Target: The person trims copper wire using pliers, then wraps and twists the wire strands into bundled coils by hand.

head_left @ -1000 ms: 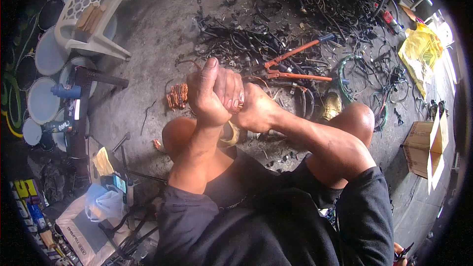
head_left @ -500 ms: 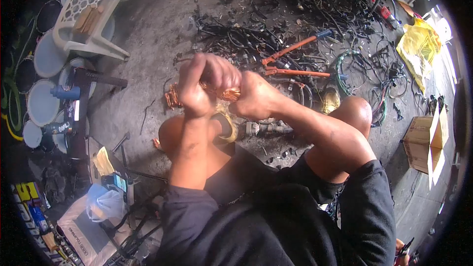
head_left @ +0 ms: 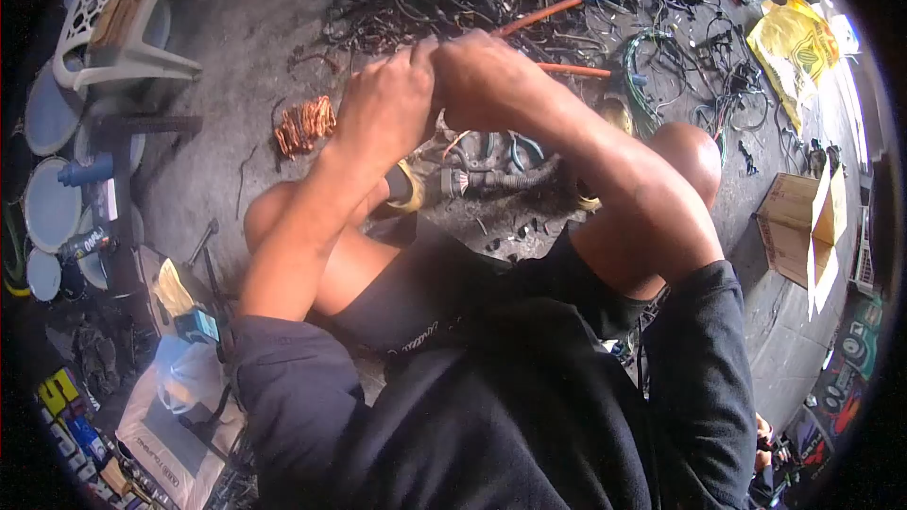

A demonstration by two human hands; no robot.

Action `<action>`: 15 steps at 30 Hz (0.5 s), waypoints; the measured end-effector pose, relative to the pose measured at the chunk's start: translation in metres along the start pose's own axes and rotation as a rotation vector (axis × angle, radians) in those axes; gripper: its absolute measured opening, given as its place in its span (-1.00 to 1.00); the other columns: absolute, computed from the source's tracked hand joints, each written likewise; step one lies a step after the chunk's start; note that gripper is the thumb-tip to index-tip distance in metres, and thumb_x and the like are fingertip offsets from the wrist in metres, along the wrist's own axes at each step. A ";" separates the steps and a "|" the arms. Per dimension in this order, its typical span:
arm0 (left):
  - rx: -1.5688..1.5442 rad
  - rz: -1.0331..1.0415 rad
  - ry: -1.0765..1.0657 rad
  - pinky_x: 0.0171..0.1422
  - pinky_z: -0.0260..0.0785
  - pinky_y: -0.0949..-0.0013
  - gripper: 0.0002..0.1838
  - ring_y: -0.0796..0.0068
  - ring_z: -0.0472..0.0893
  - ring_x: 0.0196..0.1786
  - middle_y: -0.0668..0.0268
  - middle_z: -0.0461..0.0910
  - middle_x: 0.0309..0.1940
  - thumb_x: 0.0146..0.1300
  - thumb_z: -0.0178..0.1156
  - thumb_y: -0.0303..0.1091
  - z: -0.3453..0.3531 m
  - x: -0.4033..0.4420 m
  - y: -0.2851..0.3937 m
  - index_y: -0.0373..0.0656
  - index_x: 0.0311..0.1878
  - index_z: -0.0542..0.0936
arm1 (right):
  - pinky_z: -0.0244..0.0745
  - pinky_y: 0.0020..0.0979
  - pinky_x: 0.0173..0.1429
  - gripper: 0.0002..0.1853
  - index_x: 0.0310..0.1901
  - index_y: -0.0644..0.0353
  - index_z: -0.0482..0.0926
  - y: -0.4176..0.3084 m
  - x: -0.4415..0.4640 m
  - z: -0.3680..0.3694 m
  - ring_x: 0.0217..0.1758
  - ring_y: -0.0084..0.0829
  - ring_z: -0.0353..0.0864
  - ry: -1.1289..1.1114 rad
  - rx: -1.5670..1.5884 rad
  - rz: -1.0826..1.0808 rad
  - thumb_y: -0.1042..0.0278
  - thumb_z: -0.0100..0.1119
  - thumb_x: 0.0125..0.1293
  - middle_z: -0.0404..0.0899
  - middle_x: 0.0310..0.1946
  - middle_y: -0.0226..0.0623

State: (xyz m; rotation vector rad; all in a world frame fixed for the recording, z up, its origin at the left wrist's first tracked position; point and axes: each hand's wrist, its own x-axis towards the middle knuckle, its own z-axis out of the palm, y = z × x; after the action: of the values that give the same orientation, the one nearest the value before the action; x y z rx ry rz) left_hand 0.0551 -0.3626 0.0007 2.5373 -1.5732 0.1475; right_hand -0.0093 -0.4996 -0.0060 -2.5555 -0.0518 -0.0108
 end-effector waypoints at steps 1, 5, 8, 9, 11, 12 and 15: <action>-0.005 -0.010 0.000 -0.20 0.57 0.14 -0.70 0.02 0.67 -0.26 -0.03 0.63 -0.28 0.12 0.04 -0.55 0.002 0.000 -0.001 -0.37 -0.04 0.45 | 0.56 -0.16 -0.18 -0.77 -0.41 0.38 0.53 0.001 0.001 -0.002 -0.26 -0.01 0.65 -0.035 -0.025 -0.009 0.54 0.23 -0.20 0.60 -0.47 0.08; -0.074 -0.066 -0.077 -0.18 0.56 0.10 -0.79 -0.04 0.66 -0.28 -0.08 0.62 -0.40 0.08 0.09 -0.57 0.006 -0.003 -0.016 -0.36 -0.18 0.50 | 0.56 -0.15 -0.14 -0.72 -0.33 0.41 0.51 0.003 0.017 -0.005 -0.24 0.00 0.64 -0.103 -0.024 -0.060 0.54 0.21 -0.19 0.59 -0.43 0.09; -0.302 -0.195 -0.034 -0.11 0.50 0.04 -0.78 -0.09 0.63 -0.22 -0.10 0.61 -0.38 0.02 0.22 -0.43 0.008 -0.005 -0.041 -0.29 -0.25 0.52 | 0.58 -0.19 -0.07 -0.28 0.09 0.35 0.38 0.012 0.039 -0.025 -0.13 -0.08 0.65 -0.178 -0.016 -0.018 0.29 0.39 -0.17 0.62 -0.21 0.08; -0.382 -0.322 -0.014 -0.16 0.50 0.12 -0.79 -0.05 0.64 -0.24 -0.07 0.62 -0.37 0.04 0.26 -0.40 0.002 -0.004 -0.047 -0.27 -0.26 0.54 | 0.57 -0.20 -0.06 -0.20 0.13 0.31 0.35 0.022 0.049 -0.040 -0.11 -0.11 0.66 -0.255 0.038 -0.059 0.26 0.46 -0.22 0.62 -0.18 0.06; -0.519 -0.492 0.002 -0.23 0.49 0.22 -0.78 0.15 0.66 -0.33 0.10 0.66 -0.40 0.09 0.30 -0.37 -0.024 -0.011 -0.058 -0.28 -0.25 0.55 | 0.57 -0.22 -0.05 -0.21 0.12 0.23 0.40 0.065 0.067 -0.026 -0.09 -0.14 0.66 -0.251 0.111 -0.159 0.17 0.50 -0.21 0.63 -0.11 -0.05; -0.667 -0.508 0.083 -0.30 0.47 0.30 -0.79 0.30 0.62 -0.40 0.23 0.64 -0.45 0.12 0.30 -0.35 -0.026 -0.020 -0.069 -0.28 -0.27 0.56 | 0.54 -0.24 -0.01 -0.25 0.15 0.17 0.37 0.071 0.071 -0.009 -0.06 -0.16 0.63 -0.375 -0.054 -0.001 0.21 0.47 -0.13 0.62 -0.10 -0.10; -1.011 -0.628 0.220 -0.55 0.31 0.51 -0.82 0.68 0.43 -0.60 0.49 0.51 -0.57 0.17 0.30 -0.35 -0.043 -0.038 -0.082 -0.24 -0.33 0.54 | 0.47 -0.11 0.14 -0.35 0.26 0.05 0.33 0.134 0.059 0.120 0.06 -0.14 0.56 -0.628 -0.246 0.040 0.27 0.23 0.07 0.58 -0.04 -0.11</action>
State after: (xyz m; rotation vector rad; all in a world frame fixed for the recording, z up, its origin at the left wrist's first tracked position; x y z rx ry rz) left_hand 0.1117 -0.2854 0.0304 1.9299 -0.4699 -0.3432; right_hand 0.0547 -0.5428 -0.1792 -2.6982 -0.2521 0.8461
